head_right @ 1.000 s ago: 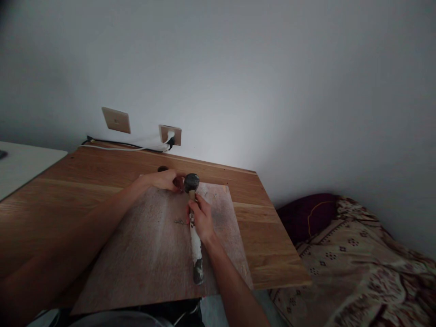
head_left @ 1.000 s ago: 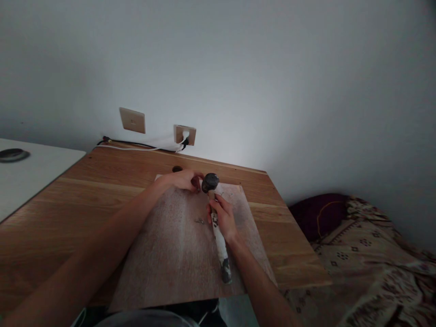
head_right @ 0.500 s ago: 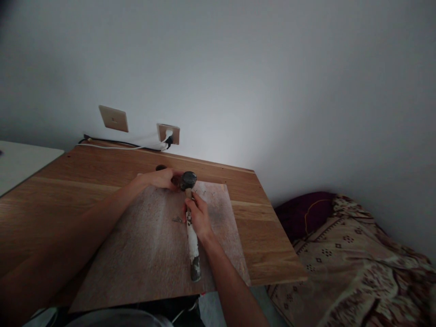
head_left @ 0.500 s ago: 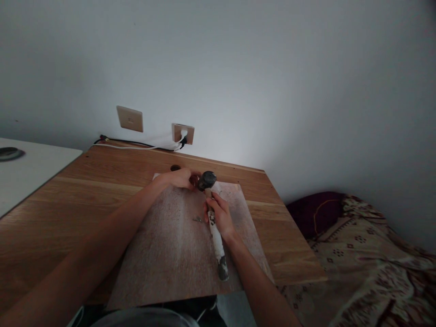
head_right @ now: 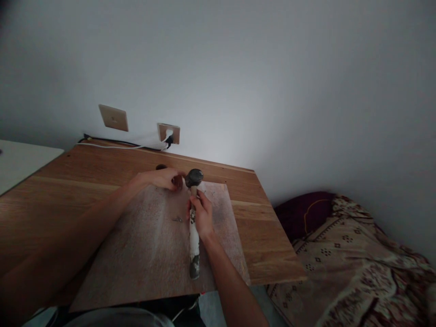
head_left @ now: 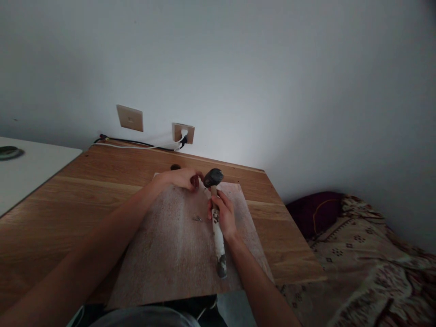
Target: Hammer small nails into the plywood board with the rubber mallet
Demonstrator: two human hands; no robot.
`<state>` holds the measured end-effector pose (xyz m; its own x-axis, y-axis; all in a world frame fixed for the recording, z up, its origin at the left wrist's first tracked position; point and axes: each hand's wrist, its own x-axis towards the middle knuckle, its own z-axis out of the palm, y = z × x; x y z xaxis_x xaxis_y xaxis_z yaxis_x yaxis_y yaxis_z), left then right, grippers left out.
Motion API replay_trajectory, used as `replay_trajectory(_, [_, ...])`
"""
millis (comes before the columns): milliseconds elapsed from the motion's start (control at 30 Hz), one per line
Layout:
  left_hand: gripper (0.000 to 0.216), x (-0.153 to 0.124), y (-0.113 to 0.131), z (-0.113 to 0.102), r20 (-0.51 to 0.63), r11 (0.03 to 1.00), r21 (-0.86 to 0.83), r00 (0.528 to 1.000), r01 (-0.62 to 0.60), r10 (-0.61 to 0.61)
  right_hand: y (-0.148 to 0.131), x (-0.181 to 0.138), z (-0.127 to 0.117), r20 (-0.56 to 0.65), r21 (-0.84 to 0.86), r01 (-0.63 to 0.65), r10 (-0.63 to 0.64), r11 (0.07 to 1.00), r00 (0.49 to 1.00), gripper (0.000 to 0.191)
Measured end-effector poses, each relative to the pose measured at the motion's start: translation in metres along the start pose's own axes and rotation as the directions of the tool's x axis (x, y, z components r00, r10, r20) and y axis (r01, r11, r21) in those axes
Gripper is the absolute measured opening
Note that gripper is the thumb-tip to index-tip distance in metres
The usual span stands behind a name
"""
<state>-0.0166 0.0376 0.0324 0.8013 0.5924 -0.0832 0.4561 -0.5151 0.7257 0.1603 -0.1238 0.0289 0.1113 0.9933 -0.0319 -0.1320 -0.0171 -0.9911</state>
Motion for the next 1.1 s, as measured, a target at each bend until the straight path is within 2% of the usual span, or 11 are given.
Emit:
replay_trajectory(133, [0.037,-0.005,0.028,-0.004,-0.027,0.977,0.208,0.999,-0.04,0.046,-0.01,0.0,-0.007,-0.16,0.068,0.063,-0.051,0.996,0.986,0.022])
replay_trajectory(200, [0.031,-0.007,0.05,0.0,0.006,0.967,0.228,0.993,-0.115,0.116,-0.011,0.002,-0.012,-0.256,0.101,0.092,-0.063,0.991,0.965,0.022])
replay_trajectory(300, [0.023,-0.008,0.082,0.021,0.146,0.951,0.188,0.964,-0.247,0.222,-0.009,0.006,-0.019,-0.378,0.11,0.155,-0.103,0.982,0.92,0.022])
replay_trajectory(367, [0.029,-0.007,0.097,0.041,0.216,0.923,0.243,0.944,-0.3,0.25,-0.006,0.007,-0.023,-0.414,0.105,0.194,-0.135,0.975,0.9,0.022])
replay_trajectory(467, [0.034,-0.004,0.108,0.065,0.296,0.912,0.236,0.919,-0.336,0.262,-0.005,0.007,-0.028,-0.423,0.143,0.196,-0.118,0.97,0.898,0.027])
replay_trajectory(533, [0.029,-0.003,0.109,0.068,0.325,0.911,0.223,0.907,-0.348,0.267,-0.005,0.007,-0.029,-0.422,0.179,0.181,-0.09,0.967,0.902,0.029])
replay_trajectory(633, [0.018,-0.002,0.101,0.048,0.272,0.912,0.245,0.926,-0.329,0.261,-0.006,0.008,-0.028,-0.415,0.193,0.169,-0.075,0.967,0.907,0.029])
replay_trajectory(733, [0.016,-0.005,0.078,0.013,0.043,0.946,0.201,0.967,-0.255,0.251,-0.007,0.008,-0.027,-0.38,0.19,0.151,-0.069,0.97,0.923,0.032])
replay_trajectory(833, [0.02,-0.014,0.043,-0.006,-0.141,0.978,0.101,0.971,-0.181,0.194,-0.006,0.008,-0.025,-0.329,0.182,0.14,-0.073,0.973,0.941,0.033])
replay_trajectory(967, [0.017,-0.029,-0.002,0.009,-0.28,0.996,-0.053,0.958,-0.073,0.056,-0.004,0.007,-0.022,-0.297,0.166,0.13,-0.076,0.978,0.952,0.03])
replay_trajectory(1100, [0.022,-0.035,-0.022,0.032,-0.351,0.993,-0.1,0.936,-0.057,0.018,-0.005,0.006,-0.017,-0.292,0.155,0.092,-0.044,0.984,0.955,0.03])
